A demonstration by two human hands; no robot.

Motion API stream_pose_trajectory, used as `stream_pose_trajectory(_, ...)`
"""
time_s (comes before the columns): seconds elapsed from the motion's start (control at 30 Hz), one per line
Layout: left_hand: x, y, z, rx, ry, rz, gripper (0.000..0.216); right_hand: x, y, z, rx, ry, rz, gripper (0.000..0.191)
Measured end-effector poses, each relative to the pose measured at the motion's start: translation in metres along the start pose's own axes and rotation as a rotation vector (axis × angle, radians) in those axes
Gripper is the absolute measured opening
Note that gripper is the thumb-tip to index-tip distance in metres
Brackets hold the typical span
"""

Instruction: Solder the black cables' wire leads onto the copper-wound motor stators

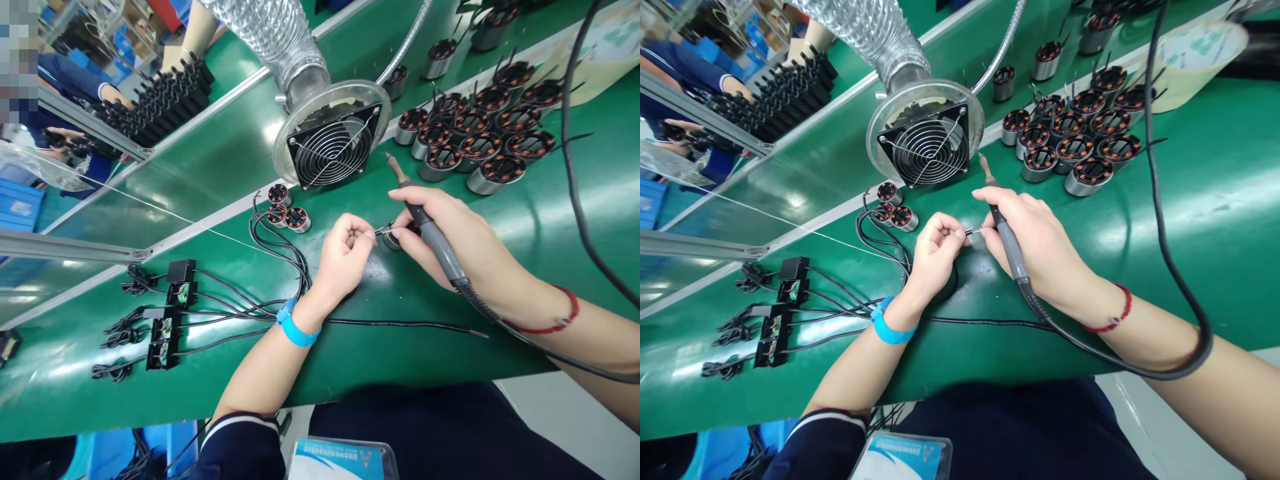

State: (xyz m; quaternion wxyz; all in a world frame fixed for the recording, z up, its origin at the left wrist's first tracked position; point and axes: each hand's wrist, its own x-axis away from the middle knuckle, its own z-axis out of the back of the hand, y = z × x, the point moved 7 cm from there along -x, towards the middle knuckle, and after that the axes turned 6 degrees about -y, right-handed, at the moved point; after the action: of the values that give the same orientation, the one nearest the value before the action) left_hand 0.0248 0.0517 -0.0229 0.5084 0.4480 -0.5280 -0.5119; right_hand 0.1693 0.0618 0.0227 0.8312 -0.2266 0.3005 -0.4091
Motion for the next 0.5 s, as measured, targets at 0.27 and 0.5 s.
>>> stream_pose_trajectory(0.27,0.006,0.014,-0.002,-0.333,0.015,-0.067,0.018,-0.005,-0.016,-0.008,0.252,-0.027,0.128,0.038)
stream_pose_trajectory(0.5,0.004,0.003,-0.003,-0.120,0.017,0.024,0.015,0.005,-0.024,-0.010,0.147,0.129,0.154,0.031)
